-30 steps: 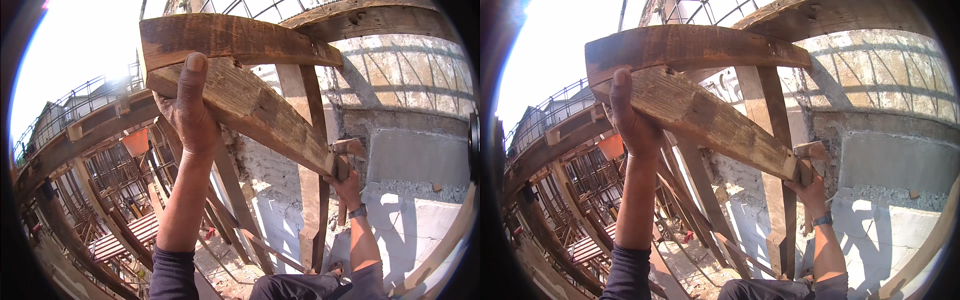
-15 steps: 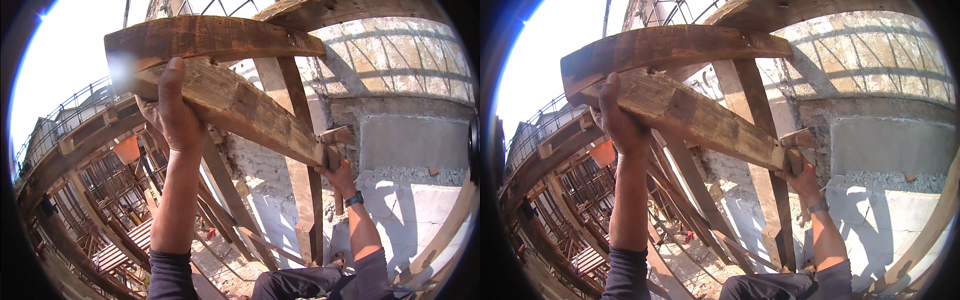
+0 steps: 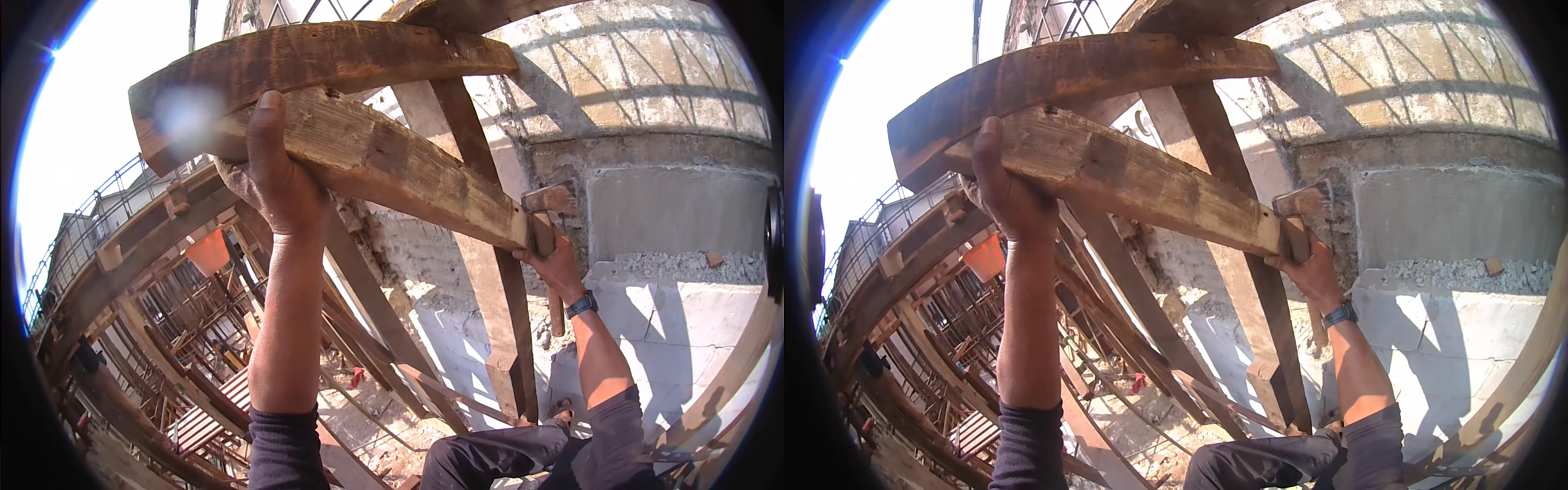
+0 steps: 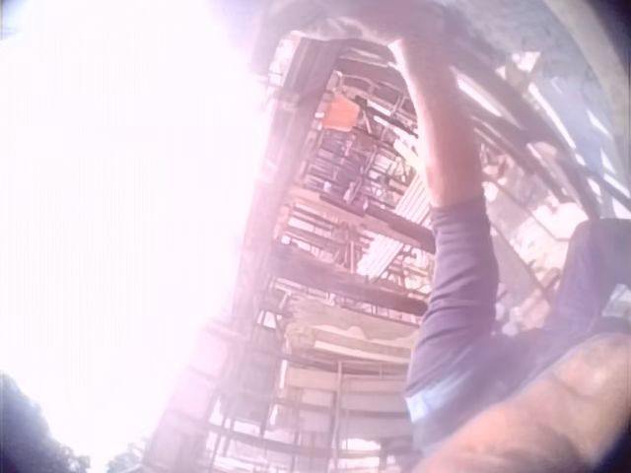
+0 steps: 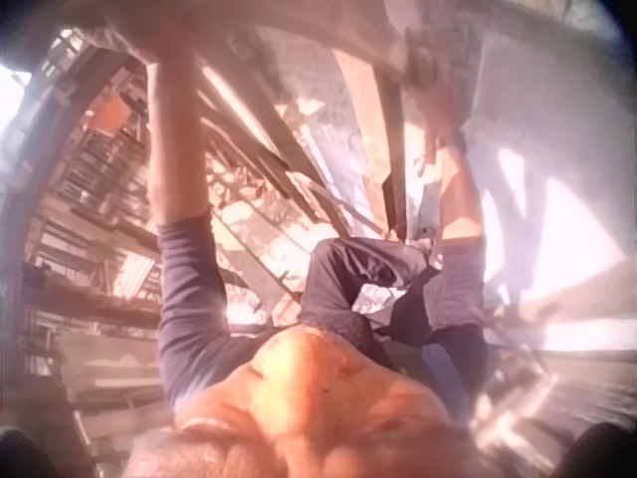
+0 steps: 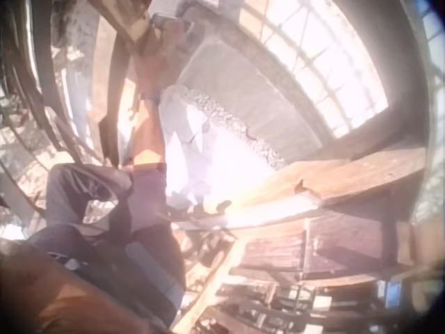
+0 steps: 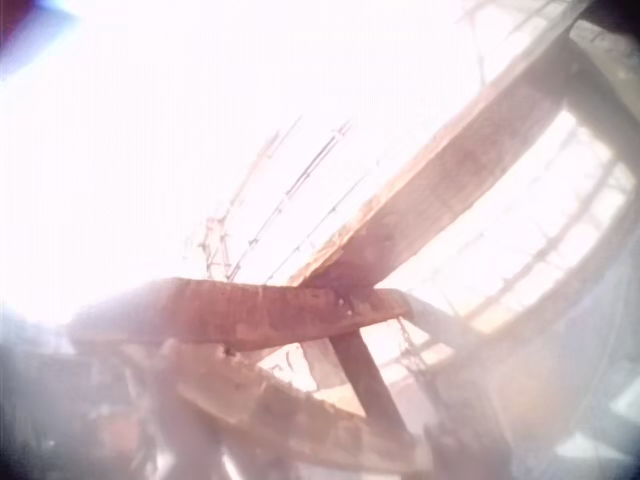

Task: The person positions a wooden beam against an existing frame and secures it by driving nails through the joint using the back of a hatchet.

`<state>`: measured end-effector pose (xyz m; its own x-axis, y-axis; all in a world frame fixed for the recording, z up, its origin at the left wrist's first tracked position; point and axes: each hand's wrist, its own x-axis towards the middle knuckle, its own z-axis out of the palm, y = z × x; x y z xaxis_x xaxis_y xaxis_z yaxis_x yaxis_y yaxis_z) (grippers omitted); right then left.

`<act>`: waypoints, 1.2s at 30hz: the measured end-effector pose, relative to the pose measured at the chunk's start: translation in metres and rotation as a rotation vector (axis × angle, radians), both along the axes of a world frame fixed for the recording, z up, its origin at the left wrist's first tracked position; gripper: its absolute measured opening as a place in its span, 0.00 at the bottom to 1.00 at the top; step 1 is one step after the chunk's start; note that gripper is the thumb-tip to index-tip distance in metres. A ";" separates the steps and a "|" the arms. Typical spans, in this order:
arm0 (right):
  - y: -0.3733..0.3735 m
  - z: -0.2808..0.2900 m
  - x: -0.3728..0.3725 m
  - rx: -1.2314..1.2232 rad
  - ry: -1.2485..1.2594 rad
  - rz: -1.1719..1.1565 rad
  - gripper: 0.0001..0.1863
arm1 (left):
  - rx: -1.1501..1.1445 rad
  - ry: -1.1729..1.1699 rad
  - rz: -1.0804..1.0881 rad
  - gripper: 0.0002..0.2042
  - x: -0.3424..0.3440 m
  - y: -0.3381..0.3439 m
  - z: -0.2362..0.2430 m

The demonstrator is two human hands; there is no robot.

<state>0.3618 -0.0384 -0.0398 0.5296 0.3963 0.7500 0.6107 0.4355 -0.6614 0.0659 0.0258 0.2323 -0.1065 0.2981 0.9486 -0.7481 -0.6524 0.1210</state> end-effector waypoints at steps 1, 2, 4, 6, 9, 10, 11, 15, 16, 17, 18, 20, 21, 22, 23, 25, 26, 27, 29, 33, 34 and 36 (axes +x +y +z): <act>0.002 0.000 -0.004 0.000 -0.001 0.014 0.41 | 0.013 -0.004 0.002 0.17 0.000 -0.001 0.000; -0.003 0.004 -0.007 -0.001 -0.002 -0.004 0.41 | 0.026 -0.017 -0.012 0.17 0.002 -0.002 0.000; -0.009 0.014 -0.011 -0.002 -0.013 -0.020 0.40 | 0.058 -0.003 -0.043 0.23 0.002 0.002 0.001; -0.010 0.018 -0.016 0.053 -0.077 -0.015 0.39 | 0.102 0.023 -0.064 0.32 0.001 0.003 0.000; -0.012 0.028 -0.019 0.028 -0.135 -0.024 0.39 | 0.110 -0.001 -0.058 0.32 0.001 -0.003 0.000; -0.011 0.027 -0.020 0.030 -0.135 -0.021 0.39 | 0.114 -0.008 -0.052 0.32 0.000 -0.005 0.000; -0.009 0.026 -0.020 0.024 -0.128 -0.041 0.38 | 0.109 -0.017 -0.057 0.32 0.000 -0.004 -0.002; -0.011 0.028 -0.025 0.016 -0.090 -0.010 0.36 | 0.105 -0.029 -0.057 0.31 -0.002 -0.003 -0.002; -0.011 0.028 -0.024 0.018 -0.091 -0.013 0.36 | 0.104 -0.032 -0.058 0.31 -0.003 -0.004 -0.002; -0.011 0.027 -0.024 0.024 -0.094 0.001 0.36 | 0.105 -0.033 -0.057 0.31 -0.004 -0.005 -0.003; -0.010 0.026 -0.024 0.030 -0.097 0.014 0.35 | 0.106 -0.034 -0.058 0.31 -0.004 -0.006 -0.002; -0.009 0.026 -0.024 0.039 -0.099 0.018 0.35 | 0.106 -0.036 -0.055 0.31 -0.004 -0.006 -0.003; -0.009 0.025 -0.024 0.047 -0.103 0.023 0.34 | 0.104 -0.038 -0.058 0.30 -0.004 -0.005 -0.003; -0.010 0.025 -0.023 0.045 -0.100 0.020 0.34 | 0.104 -0.039 -0.060 0.30 -0.004 -0.005 -0.003; -0.010 0.026 -0.023 0.039 -0.101 0.035 0.35 | 0.107 -0.040 -0.060 0.30 -0.004 -0.005 -0.002; -0.012 0.028 -0.023 0.032 -0.102 0.047 0.35 | 0.107 -0.043 -0.064 0.30 -0.004 -0.006 -0.002; -0.012 0.028 -0.024 0.030 -0.101 0.044 0.35 | 0.106 -0.042 -0.061 0.30 -0.004 -0.005 -0.002; -0.012 0.028 -0.025 0.028 -0.100 0.042 0.34 | 0.104 -0.043 -0.058 0.30 -0.005 -0.004 -0.002; -0.010 0.027 -0.023 0.016 -0.086 0.035 0.34 | 0.099 -0.040 -0.059 0.30 -0.005 -0.003 -0.002; -0.017 0.032 -0.026 -0.030 -0.076 0.013 0.34 | 0.082 -0.035 -0.053 0.29 -0.003 0.002 0.001; -0.016 0.034 -0.028 -0.030 -0.078 0.012 0.34 | 0.077 -0.031 -0.044 0.29 -0.004 0.003 0.002; -0.020 0.033 -0.027 -0.071 -0.046 0.045 0.35 | 0.070 -0.022 -0.041 0.29 -0.005 0.002 0.001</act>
<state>0.3344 -0.0583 -0.0066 0.4753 0.4717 0.7427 0.6222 0.4166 -0.6628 0.0607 0.0278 0.2330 -0.1163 0.2357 0.9648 -0.7763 -0.6275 0.0597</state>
